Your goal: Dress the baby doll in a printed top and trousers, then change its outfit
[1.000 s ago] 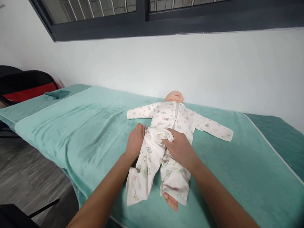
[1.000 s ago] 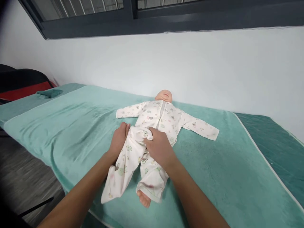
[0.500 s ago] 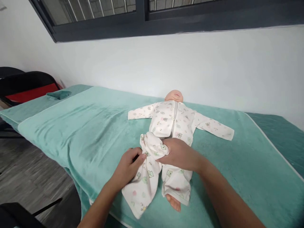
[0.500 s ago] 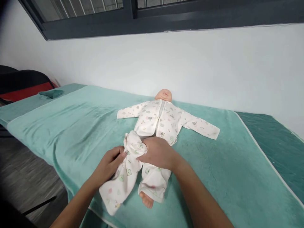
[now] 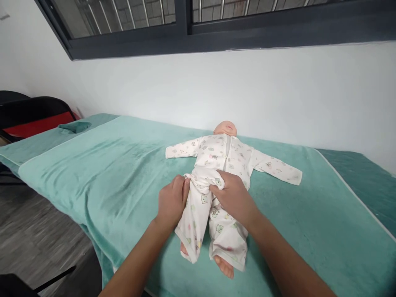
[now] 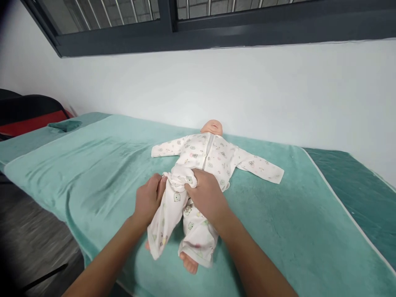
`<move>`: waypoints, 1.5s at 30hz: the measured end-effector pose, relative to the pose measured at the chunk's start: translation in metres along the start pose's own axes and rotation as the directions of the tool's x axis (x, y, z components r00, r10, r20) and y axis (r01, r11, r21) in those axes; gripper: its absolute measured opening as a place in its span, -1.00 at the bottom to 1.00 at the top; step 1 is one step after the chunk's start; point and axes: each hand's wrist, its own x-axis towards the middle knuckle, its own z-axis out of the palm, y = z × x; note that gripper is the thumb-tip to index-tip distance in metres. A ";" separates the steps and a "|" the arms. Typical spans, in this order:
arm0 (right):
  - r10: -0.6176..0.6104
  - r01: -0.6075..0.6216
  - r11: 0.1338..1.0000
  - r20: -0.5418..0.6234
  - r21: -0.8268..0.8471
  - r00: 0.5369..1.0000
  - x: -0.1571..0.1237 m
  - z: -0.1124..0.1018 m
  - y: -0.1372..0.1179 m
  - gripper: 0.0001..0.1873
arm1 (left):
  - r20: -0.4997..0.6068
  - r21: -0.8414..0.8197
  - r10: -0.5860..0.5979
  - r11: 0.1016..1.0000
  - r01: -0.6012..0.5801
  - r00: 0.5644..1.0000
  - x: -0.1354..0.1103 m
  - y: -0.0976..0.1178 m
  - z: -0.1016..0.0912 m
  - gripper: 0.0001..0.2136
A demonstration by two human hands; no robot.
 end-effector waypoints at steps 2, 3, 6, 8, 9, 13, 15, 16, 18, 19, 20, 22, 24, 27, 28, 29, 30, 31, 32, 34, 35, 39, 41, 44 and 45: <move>0.019 -0.020 0.999 -0.034 -0.025 0.999 0.000 0.001 0.000 -0.92 | -0.067 0.079 -0.010 0.997 0.016 0.998 0.007 0.002 0.005 -0.72; 0.035 -0.036 0.998 -0.032 -0.046 0.999 -0.001 0.000 -0.001 -0.92 | -0.084 0.105 -0.023 0.994 0.032 0.996 0.009 0.004 0.007 -0.71; 0.073 -0.067 0.996 0.082 -0.064 0.994 -0.003 -0.008 -0.003 -0.91 | -0.082 0.122 -0.058 0.990 0.068 0.995 0.008 0.005 0.010 -0.71; 0.056 -0.058 0.998 0.212 0.006 0.976 -0.005 -0.017 -0.006 -0.89 | -0.083 0.097 -0.055 0.993 0.064 0.995 0.005 0.003 0.010 -0.72; 0.031 -0.046 0.998 0.276 0.051 0.961 -0.006 -0.021 -0.007 -0.81 | -0.086 0.081 -0.052 0.995 0.059 0.995 0.002 0.002 0.009 -0.72; -0.001 -0.007 1.000 0.454 0.015 0.891 -0.010 -0.025 -0.012 -0.56 | -0.078 0.002 -0.062 0.998 0.062 0.995 -0.005 -0.003 0.008 -0.73; 0.050 -0.002 0.995 0.472 -0.101 0.880 -0.010 -0.020 -0.012 -0.73 | -0.040 -0.078 -0.078 0.994 0.074 0.996 -0.008 -0.003 0.005 -0.73; 0.064 0.001 0.990 0.461 -0.140 0.885 -0.010 -0.017 -0.012 -0.77 | -0.017 -0.130 -0.085 0.988 0.082 0.996 -0.009 -0.003 0.004 -0.73; 0.055 0.018 0.986 0.425 -0.166 0.904 -0.009 -0.011 -0.011 -0.77 | 0.030 -0.236 -0.099 0.966 0.104 0.995 -0.011 -0.003 0.000 -0.72; 0.042 0.026 0.986 0.401 -0.163 0.915 -0.009 -0.008 -0.010 -0.77 | 0.046 -0.278 -0.108 0.953 0.117 0.993 -0.012 -0.003 -0.002 -0.71; 0.032 0.029 0.987 0.374 -0.158 0.927 -0.008 -0.007 -0.009 -0.78 | 0.058 -0.311 -0.120 0.941 0.132 0.991 -0.013 -0.003 -0.003 -0.70; 0.032 0.018 0.988 0.317 -0.154 0.948 -0.007 -0.005 -0.008 -0.77 | 0.064 -0.350 -0.150 0.922 0.163 0.987 -0.015 -0.003 -0.005 -0.69; 0.037 0.001 0.989 0.256 -0.146 0.966 -0.006 -0.003 -0.006 -0.76 | 0.047 -0.374 -0.179 0.909 0.183 0.983 -0.017 -0.004 -0.006 -0.68; 0.033 -0.016 0.994 0.159 -0.106 0.987 -0.004 -0.002 -0.004 -0.77 | 0.024 -0.407 -0.194 0.894 0.187 0.981 -0.021 -0.005 -0.006 -0.67; 0.029 -0.018 0.996 0.124 -0.091 0.992 -0.004 -0.001 -0.003 -0.80 | 0.024 -0.410 -0.192 0.893 0.185 0.981 -0.022 -0.005 -0.006 -0.66; 0.025 -0.018 0.997 0.089 -0.080 0.996 -0.004 0.000 -0.002 -0.85 | 0.027 -0.405 -0.189 0.896 0.184 0.982 -0.023 -0.005 -0.006 -0.66; 0.021 -0.017 0.997 0.055 -0.077 0.998 -0.003 0.001 -0.001 -0.89 | 0.032 -0.391 -0.185 0.902 0.182 0.982 -0.024 -0.005 -0.006 -0.66; 0.016 -0.014 0.997 0.027 -0.080 1.000 -0.003 0.003 -0.001 -0.91 | 0.035 -0.371 -0.178 0.911 0.178 0.983 -0.024 -0.005 -0.006 -0.66; 0.009 -0.009 0.996 0.005 -0.087 1.000 -0.002 0.004 0.000 -0.92 | 0.035 -0.344 -0.168 0.923 0.170 0.985 -0.024 -0.005 -0.005 -0.67; -0.010 0.009 0.995 -0.010 -0.101 1.000 -0.002 0.006 0.000 -0.91 | 0.027 -0.274 -0.145 0.950 0.147 0.989 -0.021 -0.004 -0.003 -0.69; -0.022 0.022 0.994 -0.004 -0.106 1.000 -0.002 0.007 0.000 -0.90 | 0.022 -0.229 -0.134 0.964 0.136 0.991 -0.018 -0.003 -0.001 -0.70; -0.043 0.047 0.991 0.033 -0.128 0.999 -0.002 0.007 -0.001 -0.83 | 0.006 -0.026 -0.126 0.992 0.126 0.992 -0.003 -0.003 0.008 -0.73; -0.043 0.052 0.991 0.069 -0.126 0.997 -0.004 0.004 -0.003 -0.85 | 0.006 -0.003 -0.124 0.992 0.124 0.992 0.002 -0.003 0.010 -0.74; -0.068 0.084 0.993 0.179 -0.085 0.981 -0.009 -0.003 -0.007 -0.94 | -0.011 -0.193 -0.120 0.974 0.116 0.993 0.006 -0.004 0.008 -0.74; -0.081 0.095 0.994 0.217 -0.057 0.973 -0.011 -0.006 -0.009 -0.94 | -0.036 -0.302 -0.134 0.946 0.117 0.990 0.008 -0.005 0.006 -0.75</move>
